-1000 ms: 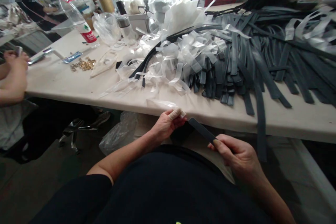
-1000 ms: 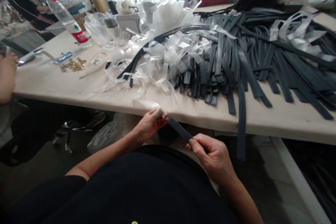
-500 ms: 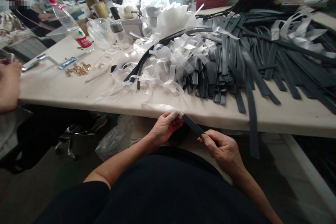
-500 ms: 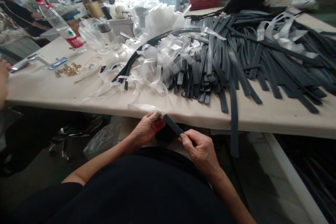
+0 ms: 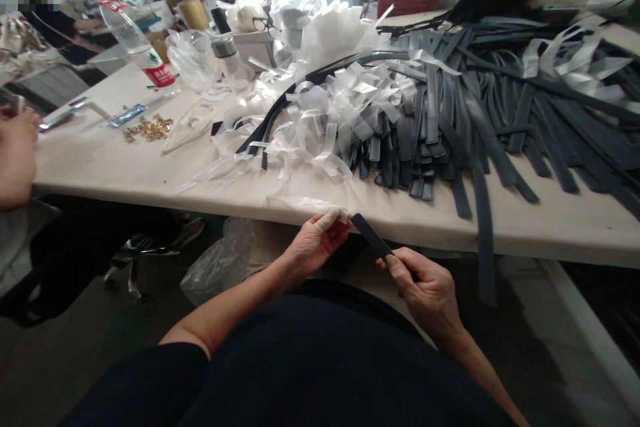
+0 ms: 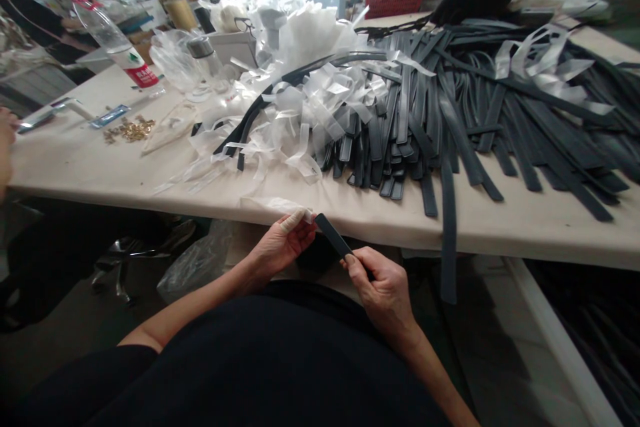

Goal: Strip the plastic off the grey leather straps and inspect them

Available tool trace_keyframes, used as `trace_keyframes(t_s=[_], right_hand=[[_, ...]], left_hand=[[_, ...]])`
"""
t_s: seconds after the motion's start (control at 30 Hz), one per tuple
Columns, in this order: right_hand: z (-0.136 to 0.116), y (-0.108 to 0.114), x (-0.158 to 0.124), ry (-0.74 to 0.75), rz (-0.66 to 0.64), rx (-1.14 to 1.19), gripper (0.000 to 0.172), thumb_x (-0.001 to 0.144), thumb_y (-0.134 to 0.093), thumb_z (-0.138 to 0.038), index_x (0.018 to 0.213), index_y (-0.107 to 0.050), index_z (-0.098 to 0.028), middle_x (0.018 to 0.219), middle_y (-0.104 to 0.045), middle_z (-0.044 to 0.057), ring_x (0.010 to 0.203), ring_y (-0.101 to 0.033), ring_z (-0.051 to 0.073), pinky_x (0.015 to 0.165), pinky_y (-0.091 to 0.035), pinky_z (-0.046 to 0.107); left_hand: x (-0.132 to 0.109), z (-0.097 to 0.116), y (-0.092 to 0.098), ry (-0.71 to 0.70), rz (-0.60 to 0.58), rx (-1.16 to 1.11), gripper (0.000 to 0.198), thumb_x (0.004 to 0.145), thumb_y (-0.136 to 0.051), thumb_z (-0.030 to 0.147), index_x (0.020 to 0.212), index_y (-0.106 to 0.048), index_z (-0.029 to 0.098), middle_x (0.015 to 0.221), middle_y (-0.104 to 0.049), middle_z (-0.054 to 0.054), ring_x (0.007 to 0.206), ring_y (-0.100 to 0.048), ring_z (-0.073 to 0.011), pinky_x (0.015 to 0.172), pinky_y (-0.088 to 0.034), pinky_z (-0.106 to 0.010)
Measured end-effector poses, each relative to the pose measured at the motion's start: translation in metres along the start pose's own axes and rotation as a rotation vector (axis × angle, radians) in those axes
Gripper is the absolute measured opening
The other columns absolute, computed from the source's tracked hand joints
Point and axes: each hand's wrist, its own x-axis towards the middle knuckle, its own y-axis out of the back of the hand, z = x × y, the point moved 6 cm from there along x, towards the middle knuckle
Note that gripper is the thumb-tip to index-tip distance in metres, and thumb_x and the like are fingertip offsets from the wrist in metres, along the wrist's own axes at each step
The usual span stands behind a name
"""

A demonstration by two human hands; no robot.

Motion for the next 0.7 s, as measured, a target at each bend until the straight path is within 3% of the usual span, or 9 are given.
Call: trace_keyframes(t_s=[0.27, 0.53, 0.7], right_hand=[[-0.001, -0.007, 0.003, 0.056, -0.074, -0.054, 0.03, 0.096, -0.051, -0.038, 0.079, -0.069, -0.019, 0.071, -0.066, 0.002, 0.059, -0.059, 0.016, 0.056, -0.043, 0.026], [-0.007, -0.022, 0.019, 0.07, -0.154, -0.04, 0.034, 0.096, -0.049, -0.041, 0.079, -0.067, -0.018, 0.07, -0.064, 0.002, 0.065, -0.06, 0.017, 0.062, -0.045, 0.027], [0.021, -0.021, 0.001, -0.027, -0.423, 0.041, 0.032, 0.094, -0.05, -0.047, 0.093, -0.069, -0.021, 0.08, -0.069, 0.003, 0.066, -0.063, 0.019, 0.058, -0.051, 0.026]], left_hand=[[0.0, -0.002, 0.003, 0.016, 0.009, -0.027, 0.025, 0.068, -0.086, 0.027, 0.082, -0.07, 0.015, 0.085, -0.073, -0.001, 0.075, -0.067, -0.0102, 0.072, -0.052, -0.021], [-0.007, -0.026, 0.0, 0.072, -0.034, 0.098, 0.041, 0.057, -0.092, 0.035, 0.086, -0.075, 0.012, 0.083, -0.073, -0.005, 0.075, -0.067, -0.0135, 0.076, -0.051, -0.025], [-0.014, 0.0, 0.012, -0.158, 0.033, 0.197, 0.037, 0.061, -0.088, 0.04, 0.085, -0.077, 0.014, 0.087, -0.074, -0.008, 0.08, -0.065, -0.015, 0.078, -0.048, -0.025]])
